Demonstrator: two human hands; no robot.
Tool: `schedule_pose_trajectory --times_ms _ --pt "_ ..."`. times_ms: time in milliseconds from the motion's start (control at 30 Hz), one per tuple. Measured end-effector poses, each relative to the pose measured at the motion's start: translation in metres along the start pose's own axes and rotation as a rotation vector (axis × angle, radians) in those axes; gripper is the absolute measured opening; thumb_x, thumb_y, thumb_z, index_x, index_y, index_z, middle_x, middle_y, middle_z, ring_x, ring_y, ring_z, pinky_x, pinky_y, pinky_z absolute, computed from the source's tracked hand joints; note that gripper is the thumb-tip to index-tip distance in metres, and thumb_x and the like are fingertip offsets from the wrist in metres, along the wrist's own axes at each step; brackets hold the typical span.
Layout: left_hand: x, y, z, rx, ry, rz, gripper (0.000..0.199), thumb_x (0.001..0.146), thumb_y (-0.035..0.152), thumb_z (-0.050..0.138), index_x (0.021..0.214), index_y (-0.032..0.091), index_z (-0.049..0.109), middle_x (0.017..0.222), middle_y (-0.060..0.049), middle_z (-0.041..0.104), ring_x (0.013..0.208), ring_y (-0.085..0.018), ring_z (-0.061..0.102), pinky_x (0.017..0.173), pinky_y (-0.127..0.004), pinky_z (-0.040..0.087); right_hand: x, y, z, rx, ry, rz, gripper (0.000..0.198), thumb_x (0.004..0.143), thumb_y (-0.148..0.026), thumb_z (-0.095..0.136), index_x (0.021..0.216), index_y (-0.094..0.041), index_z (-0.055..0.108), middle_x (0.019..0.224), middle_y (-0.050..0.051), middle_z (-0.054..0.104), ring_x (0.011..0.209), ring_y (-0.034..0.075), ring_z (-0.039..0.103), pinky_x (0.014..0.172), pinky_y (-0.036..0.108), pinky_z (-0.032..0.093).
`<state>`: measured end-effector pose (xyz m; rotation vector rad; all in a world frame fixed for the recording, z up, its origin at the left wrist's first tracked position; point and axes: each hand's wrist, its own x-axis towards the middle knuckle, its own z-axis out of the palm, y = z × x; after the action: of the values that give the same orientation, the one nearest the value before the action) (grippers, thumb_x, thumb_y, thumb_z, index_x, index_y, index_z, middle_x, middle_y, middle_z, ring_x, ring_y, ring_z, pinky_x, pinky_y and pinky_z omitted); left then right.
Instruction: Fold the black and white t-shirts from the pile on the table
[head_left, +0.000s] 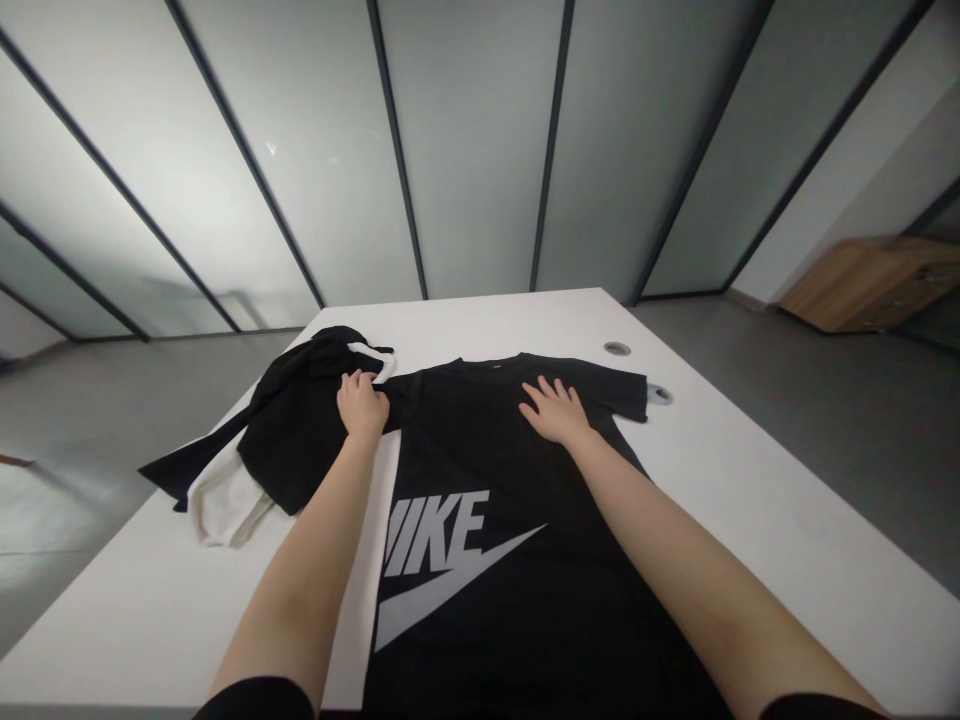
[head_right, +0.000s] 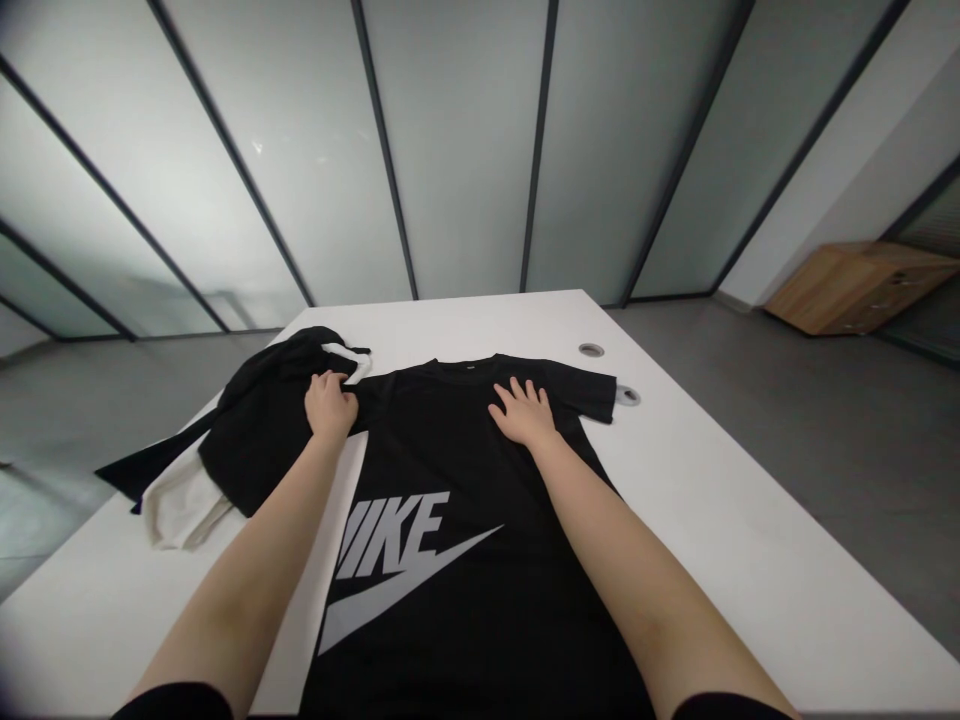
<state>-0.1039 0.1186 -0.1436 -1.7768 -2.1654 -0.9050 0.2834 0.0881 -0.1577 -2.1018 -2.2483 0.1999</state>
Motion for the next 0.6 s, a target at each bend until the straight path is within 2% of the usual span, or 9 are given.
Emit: schedule_pose_trajectory --times_ms 67,133,167,233,300,367,467,600 --pt "-0.012 0.023 -0.001 -0.013 -0.028 0.166 0.036 0.093 0.012 0.053 0.123 0.02 0.072 0.154 -0.014 0.062 0.158 -0.035 0.041 0.128 -0.053 0.037 0.001 -0.005 -0.001 -0.003 -0.013 0.005 0.073 0.109 -0.066 0.03 0.174 -0.032 0.031 0.183 0.008 0.02 0.166 0.044 0.017 0.132 0.064 0.014" --pt "-0.026 0.047 0.002 -0.042 -0.195 0.339 0.034 0.1 0.021 0.05 0.124 0.021 0.074 0.154 -0.011 0.063 0.156 -0.03 0.045 0.129 -0.048 0.037 0.002 -0.009 -0.003 -0.002 -0.031 0.013 0.076 0.108 -0.07 0.028 0.175 -0.033 0.029 0.184 0.008 0.017 0.166 0.046 0.014 0.13 0.069 0.011" --pt "-0.032 0.057 0.004 -0.032 -0.292 0.379 0.036 0.102 0.027 0.051 0.129 0.02 0.073 0.156 -0.011 0.062 0.156 -0.031 0.045 0.129 -0.047 0.037 0.001 -0.01 -0.005 -0.001 -0.039 0.018 0.077 0.108 -0.071 0.028 0.175 -0.034 0.028 0.184 0.008 0.016 0.166 0.047 0.012 0.13 0.07 0.01" --pt "-0.043 0.07 0.01 0.03 -0.433 0.349 0.051 0.105 0.041 0.051 0.148 0.017 0.064 0.166 -0.014 0.053 0.159 -0.035 0.041 0.13 -0.052 0.035 0.0 -0.011 -0.006 0.001 -0.049 0.03 0.078 0.107 -0.073 0.027 0.175 -0.035 0.027 0.184 0.008 0.015 0.166 0.049 0.011 0.129 0.073 0.008" --pt "-0.05 0.073 0.012 0.097 -0.504 0.272 0.064 0.106 0.051 0.048 0.161 0.018 0.052 0.173 -0.015 0.042 0.162 -0.039 0.035 0.13 -0.058 0.031 -0.003 -0.009 -0.007 0.005 -0.047 0.058 0.082 0.105 -0.077 0.028 0.175 -0.035 0.028 0.184 0.009 0.015 0.165 0.052 0.01 0.128 0.074 0.007" --pt "-0.052 0.069 0.011 0.141 -0.523 0.212 0.07 0.107 0.058 0.043 0.166 0.021 0.047 0.176 -0.014 0.036 0.163 -0.041 0.032 0.131 -0.06 0.029 -0.007 -0.006 -0.007 0.015 -0.038 0.124 0.088 0.102 -0.082 0.028 0.175 -0.034 0.028 0.184 0.01 0.014 0.164 0.054 0.009 0.127 0.075 0.005" --pt "-0.053 0.058 0.004 0.188 -0.512 0.144 0.074 0.107 0.062 0.038 0.168 0.02 0.043 0.177 -0.014 0.035 0.163 -0.041 0.031 0.131 -0.059 0.028 -0.011 0.0 -0.007 0.042 -0.028 0.243 0.095 0.099 -0.086 0.023 0.175 -0.03 0.027 0.184 0.013 0.012 0.164 0.055 0.007 0.127 0.076 0.003" --pt "-0.06 0.05 -0.007 0.237 -0.534 0.133 0.076 0.108 0.06 0.033 0.17 0.018 0.039 0.177 -0.015 0.033 0.164 -0.042 0.029 0.131 -0.06 0.027 -0.016 0.002 -0.016 0.061 -0.095 0.278 0.1 0.097 -0.088 0.022 0.177 -0.028 0.021 0.185 0.013 0.006 0.165 0.054 0.003 0.128 0.074 0.002"
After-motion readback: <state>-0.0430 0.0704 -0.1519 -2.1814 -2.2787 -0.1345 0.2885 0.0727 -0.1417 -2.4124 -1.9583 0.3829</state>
